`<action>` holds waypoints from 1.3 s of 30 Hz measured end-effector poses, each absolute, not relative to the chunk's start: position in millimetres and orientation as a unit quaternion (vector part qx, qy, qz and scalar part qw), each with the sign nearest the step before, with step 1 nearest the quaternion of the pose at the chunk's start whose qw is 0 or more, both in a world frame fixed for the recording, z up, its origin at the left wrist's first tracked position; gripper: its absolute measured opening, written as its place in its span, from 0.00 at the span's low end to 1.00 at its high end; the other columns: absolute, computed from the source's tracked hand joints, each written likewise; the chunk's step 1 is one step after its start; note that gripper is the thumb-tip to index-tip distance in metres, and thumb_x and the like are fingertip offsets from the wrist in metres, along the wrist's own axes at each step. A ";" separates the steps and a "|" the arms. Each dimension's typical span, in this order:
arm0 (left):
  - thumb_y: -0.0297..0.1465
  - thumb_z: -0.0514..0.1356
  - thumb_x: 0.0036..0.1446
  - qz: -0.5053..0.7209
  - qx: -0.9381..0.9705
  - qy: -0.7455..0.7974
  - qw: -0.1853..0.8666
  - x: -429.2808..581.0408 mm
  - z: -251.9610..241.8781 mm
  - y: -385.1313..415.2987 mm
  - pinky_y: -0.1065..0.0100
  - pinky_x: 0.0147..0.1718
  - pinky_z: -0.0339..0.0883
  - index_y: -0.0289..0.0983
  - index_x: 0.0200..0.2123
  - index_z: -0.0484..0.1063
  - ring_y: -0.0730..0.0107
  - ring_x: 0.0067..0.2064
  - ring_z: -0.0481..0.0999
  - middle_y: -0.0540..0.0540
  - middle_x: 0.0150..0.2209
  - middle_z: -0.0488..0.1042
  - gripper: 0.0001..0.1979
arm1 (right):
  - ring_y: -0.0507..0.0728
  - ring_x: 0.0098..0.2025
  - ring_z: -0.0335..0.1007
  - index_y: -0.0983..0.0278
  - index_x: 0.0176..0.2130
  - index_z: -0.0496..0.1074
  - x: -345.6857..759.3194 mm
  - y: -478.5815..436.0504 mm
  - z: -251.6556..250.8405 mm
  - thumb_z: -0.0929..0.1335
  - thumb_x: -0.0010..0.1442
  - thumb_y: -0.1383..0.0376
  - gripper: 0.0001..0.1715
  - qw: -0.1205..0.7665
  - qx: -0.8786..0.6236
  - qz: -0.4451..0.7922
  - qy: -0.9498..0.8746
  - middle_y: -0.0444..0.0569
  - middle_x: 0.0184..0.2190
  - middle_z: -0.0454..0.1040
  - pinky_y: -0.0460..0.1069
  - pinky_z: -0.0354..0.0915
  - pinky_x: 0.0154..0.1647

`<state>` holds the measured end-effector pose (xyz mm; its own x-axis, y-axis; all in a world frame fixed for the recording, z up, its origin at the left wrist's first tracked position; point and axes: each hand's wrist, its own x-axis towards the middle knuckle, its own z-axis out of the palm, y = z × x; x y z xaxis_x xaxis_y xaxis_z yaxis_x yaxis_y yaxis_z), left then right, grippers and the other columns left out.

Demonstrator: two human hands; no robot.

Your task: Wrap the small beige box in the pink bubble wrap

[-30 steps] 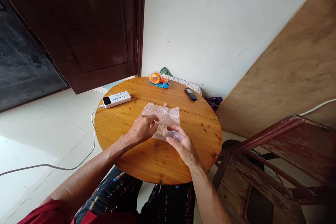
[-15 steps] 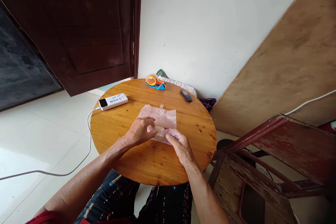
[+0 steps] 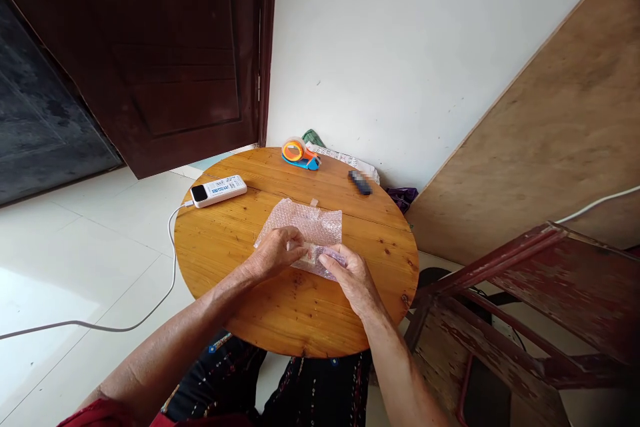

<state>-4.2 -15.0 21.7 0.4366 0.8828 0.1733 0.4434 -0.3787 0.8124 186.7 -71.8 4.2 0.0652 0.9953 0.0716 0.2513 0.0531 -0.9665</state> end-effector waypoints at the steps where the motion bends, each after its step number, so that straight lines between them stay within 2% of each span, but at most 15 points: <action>1: 0.32 0.62 0.55 0.313 0.770 0.427 0.357 -4.5 20.7 -14.4 0.73 0.29 0.58 0.35 0.29 0.75 0.75 0.28 0.67 0.52 0.27 0.74 0.07 | 0.53 0.29 0.63 0.63 0.33 0.75 186.7 -71.9 6.1 0.71 0.55 0.52 0.16 0.465 -0.560 0.398 -0.558 0.44 0.28 0.74 0.48 0.59 0.31; 6: 0.33 0.62 0.55 0.315 0.761 0.426 0.375 -5.1 17.1 -13.6 0.73 0.29 0.57 0.35 0.28 0.74 0.76 0.28 0.66 0.53 0.26 0.73 0.07 | 0.52 0.28 0.64 0.62 0.25 0.70 183.2 -72.7 11.4 0.71 0.53 0.55 0.15 0.467 -0.576 0.379 -0.553 0.45 0.30 0.75 0.47 0.60 0.29; 9: 0.34 0.62 0.55 0.306 0.757 0.429 0.385 -6.1 16.9 -14.2 0.73 0.28 0.57 0.35 0.28 0.73 0.75 0.28 0.66 0.53 0.25 0.72 0.08 | 0.52 0.27 0.64 0.62 0.24 0.69 180.6 -74.4 11.1 0.71 0.52 0.55 0.15 0.472 -0.583 0.379 -0.542 0.46 0.30 0.76 0.47 0.60 0.28; 14: 0.35 0.62 0.54 0.292 0.759 0.431 0.390 -6.8 15.2 -12.4 0.73 0.28 0.57 0.36 0.28 0.72 0.75 0.28 0.67 0.53 0.26 0.72 0.08 | 0.52 0.25 0.62 0.63 0.30 0.74 179.7 -76.3 3.4 0.71 0.52 0.54 0.14 0.474 -0.595 0.393 -0.517 0.43 0.24 0.72 0.47 0.60 0.26; 17: 0.33 0.63 0.53 0.281 0.766 0.436 0.380 -5.7 14.5 -9.7 0.73 0.28 0.59 0.36 0.31 0.72 0.74 0.28 0.67 0.53 0.26 0.72 0.06 | 0.52 0.26 0.63 0.62 0.30 0.73 180.7 -75.6 -2.3 0.71 0.52 0.54 0.14 0.490 -0.598 0.383 -0.505 0.44 0.24 0.72 0.47 0.60 0.26; 20: 0.30 0.64 0.52 0.281 0.775 0.436 0.360 -4.4 15.8 -7.7 0.71 0.33 0.64 0.37 0.36 0.73 0.71 0.33 0.72 0.51 0.32 0.76 0.08 | 0.54 0.28 0.66 0.61 0.29 0.72 181.6 -74.6 -6.5 0.70 0.52 0.55 0.12 0.502 -0.604 0.340 -0.518 0.46 0.27 0.74 0.48 0.63 0.28; 24: 0.31 0.63 0.53 0.266 0.791 0.433 0.342 -3.2 21.1 -7.8 0.67 0.41 0.69 0.37 0.40 0.74 0.66 0.41 0.76 0.47 0.39 0.79 0.10 | 0.53 0.25 0.64 0.60 0.29 0.70 180.8 -73.2 -10.0 0.69 0.53 0.55 0.11 0.511 -0.613 0.293 -0.526 0.43 0.23 0.70 0.48 0.62 0.27; 28: 0.29 0.62 0.54 0.240 0.798 0.444 0.329 -1.7 27.2 -9.1 0.64 0.45 0.70 0.37 0.43 0.74 0.62 0.44 0.78 0.45 0.42 0.80 0.12 | 0.54 0.27 0.66 0.60 0.35 0.69 180.1 -70.0 -15.1 0.69 0.53 0.57 0.12 0.533 -0.611 0.261 -0.524 0.45 0.28 0.72 0.49 0.64 0.28; 33: 0.28 0.61 0.54 0.227 0.818 0.428 0.311 -0.3 30.7 -7.0 0.64 0.46 0.71 0.38 0.44 0.75 0.63 0.45 0.78 0.46 0.43 0.80 0.13 | 0.54 0.25 0.66 0.60 0.41 0.69 185.7 -70.6 -16.5 0.68 0.56 0.59 0.13 0.482 -0.637 0.190 -0.571 0.42 0.25 0.70 0.50 0.65 0.29; 36: 0.28 0.61 0.53 0.218 0.825 0.422 0.306 -0.8 30.6 -3.7 0.64 0.45 0.71 0.38 0.45 0.74 0.63 0.44 0.78 0.46 0.42 0.80 0.14 | 0.59 0.35 0.72 0.60 0.43 0.71 187.7 -80.0 -1.8 0.66 0.58 0.61 0.11 0.444 -0.642 0.071 -0.622 0.48 0.33 0.75 0.54 0.68 0.38; 39: 0.28 0.62 0.53 0.207 0.837 0.405 0.303 -0.8 29.1 0.2 0.65 0.44 0.71 0.39 0.45 0.75 0.63 0.43 0.78 0.47 0.41 0.80 0.15 | 0.63 0.48 0.71 0.58 0.43 0.73 180.2 -93.5 22.2 0.63 0.63 0.65 0.11 0.422 -0.604 -0.050 -0.674 0.53 0.44 0.75 0.58 0.66 0.49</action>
<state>-0.8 0.2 29.1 0.5860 0.8039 0.1018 0.5526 -0.4883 0.6754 180.2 -93.5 22.2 0.0859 0.7724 0.6293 0.8566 0.2654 -0.4426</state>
